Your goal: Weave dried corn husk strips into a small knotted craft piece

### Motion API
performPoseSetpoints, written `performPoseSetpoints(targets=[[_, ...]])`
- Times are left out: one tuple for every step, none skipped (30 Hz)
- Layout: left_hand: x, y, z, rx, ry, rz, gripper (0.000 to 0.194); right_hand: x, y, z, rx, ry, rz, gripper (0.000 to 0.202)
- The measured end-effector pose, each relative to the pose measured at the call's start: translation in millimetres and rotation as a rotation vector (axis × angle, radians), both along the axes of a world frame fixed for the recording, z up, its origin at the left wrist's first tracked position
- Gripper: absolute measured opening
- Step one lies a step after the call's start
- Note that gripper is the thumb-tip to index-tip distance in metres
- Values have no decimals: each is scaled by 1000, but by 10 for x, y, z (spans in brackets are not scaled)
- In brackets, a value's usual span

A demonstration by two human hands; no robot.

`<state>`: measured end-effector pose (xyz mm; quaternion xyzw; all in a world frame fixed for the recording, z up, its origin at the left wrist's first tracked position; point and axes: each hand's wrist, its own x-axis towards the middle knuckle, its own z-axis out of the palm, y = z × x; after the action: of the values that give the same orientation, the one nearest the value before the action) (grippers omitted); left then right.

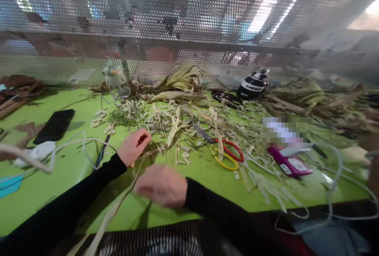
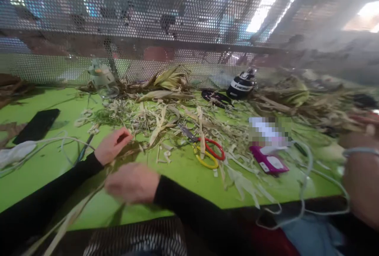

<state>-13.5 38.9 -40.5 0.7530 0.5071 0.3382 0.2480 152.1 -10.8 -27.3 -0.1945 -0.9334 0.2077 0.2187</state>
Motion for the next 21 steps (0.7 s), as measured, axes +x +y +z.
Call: performPoseSetpoints(targets=[[-5, -3, 15, -34, -83, 20, 23, 35, 51, 6, -10, 12, -120, 24], [-1, -16, 37, -73, -160, 30, 25, 96, 120, 18, -24, 46, -245, 26], [11, -34, 60, -110, -223, 43, 27, 173, 199, 35, -25, 103, -339, 24], [29, -54, 80, -140, -301, 54, 29, 256, 278, 55, -21, 158, -416, 22], [47, -70, 94, -167, -373, 51, 30, 333, 348, 77, -7, 204, -486, 20], [65, -80, 102, -189, -430, 36, 30, 395, 404, 97, 10, 236, -544, 20], [78, -83, 105, -207, -478, 30, 30, 438, 443, 115, 25, 267, -583, 19], [87, -81, 106, -226, -518, 24, 29, 461, 465, 128, 35, 286, -604, 19], [91, -75, 107, -246, -551, 23, 28, 465, 472, 135, 43, 298, -615, 19], [91, -68, 112, -264, -582, 29, 27, 456, 469, 138, 48, 304, -617, 19], [89, -61, 121, -278, -612, 39, 25, 436, 458, 137, 51, 306, -613, 19], [86, -57, 135, -281, -644, 50, 25, 412, 446, 133, 55, 306, -607, 19], [84, -55, 153, -271, -680, 60, 26, 385, 433, 127, 59, 306, -601, 19], [84, -57, 175, -262, -712, 68, 30, 358, 422, 121, 62, 306, -594, 18], [86, -62, 199, -264, -737, 65, 34, 333, 413, 117, 63, 305, -584, 18], [91, -69, 221, -284, -752, 50, 35, 310, 406, 113, 63, 303, -571, 18], [97, -78, 241, -323, -755, 25, 34, 290, 400, 111, 62, 300, -558, 17], [104, -86, 257, -368, -751, -3, 32, 272, 395, 110, 61, 296, -545, 17], [112, -93, 268, -402, -748, -25, 29, 258, 391, 110, 63, 294, -534, 17], [118, -99, 274, -426, -749, -44, 26, 247, 386, 111, 65, 294, -527, 17], [123, -103, 275, -438, -759, -54, 23, 240, 382, 111, 71, 297, -526, 17]])
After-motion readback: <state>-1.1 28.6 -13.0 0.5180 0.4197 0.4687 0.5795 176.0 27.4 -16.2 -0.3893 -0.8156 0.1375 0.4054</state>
